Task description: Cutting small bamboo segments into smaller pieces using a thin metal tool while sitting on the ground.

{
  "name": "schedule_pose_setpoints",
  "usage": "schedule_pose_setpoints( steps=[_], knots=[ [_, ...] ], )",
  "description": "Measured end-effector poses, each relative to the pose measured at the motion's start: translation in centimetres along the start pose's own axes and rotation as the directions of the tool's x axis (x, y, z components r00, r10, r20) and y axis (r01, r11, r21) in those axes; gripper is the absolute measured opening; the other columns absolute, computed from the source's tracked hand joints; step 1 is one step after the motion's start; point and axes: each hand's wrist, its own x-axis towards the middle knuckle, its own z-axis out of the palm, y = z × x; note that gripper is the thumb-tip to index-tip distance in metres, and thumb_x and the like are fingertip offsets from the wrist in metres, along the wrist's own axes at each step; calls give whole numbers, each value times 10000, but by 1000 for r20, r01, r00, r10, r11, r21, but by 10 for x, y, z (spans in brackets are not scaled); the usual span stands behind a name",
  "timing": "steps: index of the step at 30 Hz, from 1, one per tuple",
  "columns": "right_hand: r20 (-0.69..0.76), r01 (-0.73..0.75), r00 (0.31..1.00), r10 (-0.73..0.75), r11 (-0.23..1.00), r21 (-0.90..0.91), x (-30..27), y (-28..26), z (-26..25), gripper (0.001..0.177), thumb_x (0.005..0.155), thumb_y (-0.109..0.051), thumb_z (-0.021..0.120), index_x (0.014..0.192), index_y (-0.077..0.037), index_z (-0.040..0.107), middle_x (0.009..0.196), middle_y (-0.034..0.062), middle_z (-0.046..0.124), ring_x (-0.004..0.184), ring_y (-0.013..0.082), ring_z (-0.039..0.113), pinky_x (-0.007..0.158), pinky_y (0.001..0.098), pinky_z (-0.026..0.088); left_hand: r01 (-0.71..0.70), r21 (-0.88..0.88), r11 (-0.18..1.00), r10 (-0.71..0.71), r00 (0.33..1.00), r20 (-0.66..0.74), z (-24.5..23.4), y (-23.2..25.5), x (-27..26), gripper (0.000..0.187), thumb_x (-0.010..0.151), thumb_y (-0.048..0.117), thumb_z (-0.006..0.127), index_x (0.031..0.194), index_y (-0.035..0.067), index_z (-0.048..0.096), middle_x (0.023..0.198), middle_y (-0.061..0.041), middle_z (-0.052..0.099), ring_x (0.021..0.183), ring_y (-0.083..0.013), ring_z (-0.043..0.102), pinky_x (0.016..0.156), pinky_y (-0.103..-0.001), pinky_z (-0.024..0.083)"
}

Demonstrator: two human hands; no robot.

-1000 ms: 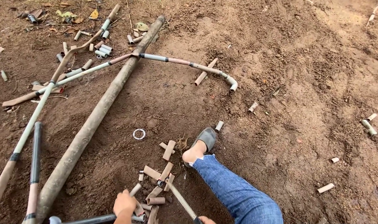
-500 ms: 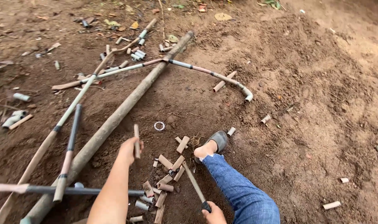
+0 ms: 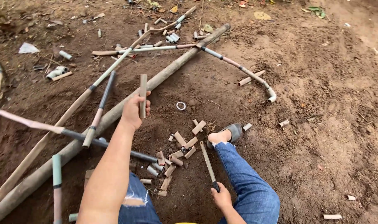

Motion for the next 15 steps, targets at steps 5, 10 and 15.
schedule_pose_setpoints(
  steps=[5, 10, 15],
  knots=[
    [-5, -11, 1000, 11, 998, 63, -6, 0, -1, 358, 1015, -143, 664, 1372, -142, 692, 864, 54, 773, 650, 163, 675, 625, 294, 537, -70, 4, 998, 70, 995, 66, 7, 0, -20, 536, 1008, 42, 504, 1536, 120, 554, 937, -93, 688, 759, -165, 637, 643, -281, 509],
    [-16, -26, 1000, 26, 1000, 8, -13, 0, -3, 320, 1025, -172, 660, 1342, -159, 701, 845, 51, 759, 619, 165, 650, 594, 304, 510, -141, 59, 988, 133, 983, 124, 8, -8, -19, 504, 1057, 40, 548, 1552, 132, 541, 921, -58, 690, 776, -137, 655, 676, -248, 528],
    [-24, 7, 1000, -8, 999, -42, -8, 6, -3, 358, 1010, -181, 672, 1367, -166, 695, 898, 42, 790, 652, 167, 696, 646, 304, 560, -133, 61, 989, 125, 986, 114, 12, -6, -19, 395, 1022, 24, 571, 1401, 101, 650, 857, -43, 683, 755, -131, 642, 730, -270, 513]
  ],
)
